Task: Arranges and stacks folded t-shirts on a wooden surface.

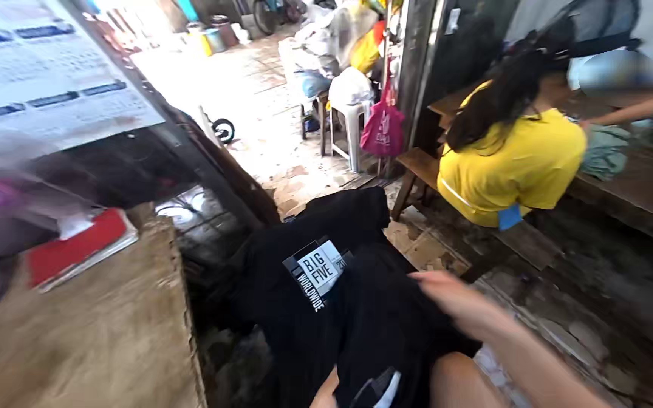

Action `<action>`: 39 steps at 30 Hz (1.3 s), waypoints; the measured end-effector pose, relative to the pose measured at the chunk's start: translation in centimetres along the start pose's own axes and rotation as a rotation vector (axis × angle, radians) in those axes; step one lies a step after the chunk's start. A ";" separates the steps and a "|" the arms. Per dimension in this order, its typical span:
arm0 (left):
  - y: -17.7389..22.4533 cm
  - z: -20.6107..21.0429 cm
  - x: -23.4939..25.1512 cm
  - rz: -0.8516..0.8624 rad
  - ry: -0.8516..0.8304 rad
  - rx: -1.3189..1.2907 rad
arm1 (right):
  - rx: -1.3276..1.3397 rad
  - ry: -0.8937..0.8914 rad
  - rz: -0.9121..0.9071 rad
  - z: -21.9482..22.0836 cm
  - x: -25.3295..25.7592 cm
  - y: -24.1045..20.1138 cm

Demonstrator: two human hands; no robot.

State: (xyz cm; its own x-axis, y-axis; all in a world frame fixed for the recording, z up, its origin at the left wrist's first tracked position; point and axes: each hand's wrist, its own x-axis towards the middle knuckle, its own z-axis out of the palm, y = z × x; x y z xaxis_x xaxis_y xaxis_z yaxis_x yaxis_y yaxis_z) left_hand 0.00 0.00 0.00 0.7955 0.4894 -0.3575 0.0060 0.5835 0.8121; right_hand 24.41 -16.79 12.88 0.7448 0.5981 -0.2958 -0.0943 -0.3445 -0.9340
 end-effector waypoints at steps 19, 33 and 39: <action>-0.1 -9.6 5.0 0.216 0.274 1.638 | -0.739 -0.680 -0.062 0.8 5.4 12.7; -7.6 -12.1 5.9 -0.182 -0.178 1.704 | -0.930 -0.312 0.098 17.0 -0.5 23.4; -3.4 -9.3 0.0 0.235 -0.107 1.273 | -0.662 -0.073 -0.496 16.7 -4.2 22.2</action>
State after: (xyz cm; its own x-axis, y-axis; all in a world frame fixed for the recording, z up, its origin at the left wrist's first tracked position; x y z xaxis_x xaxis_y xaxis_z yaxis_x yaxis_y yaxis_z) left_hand -5.63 4.03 -7.02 0.8999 0.4067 -0.1572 0.3814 -0.5594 0.7360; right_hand 8.21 -14.87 -9.99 0.5507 0.8303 0.0862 0.6592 -0.3692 -0.6550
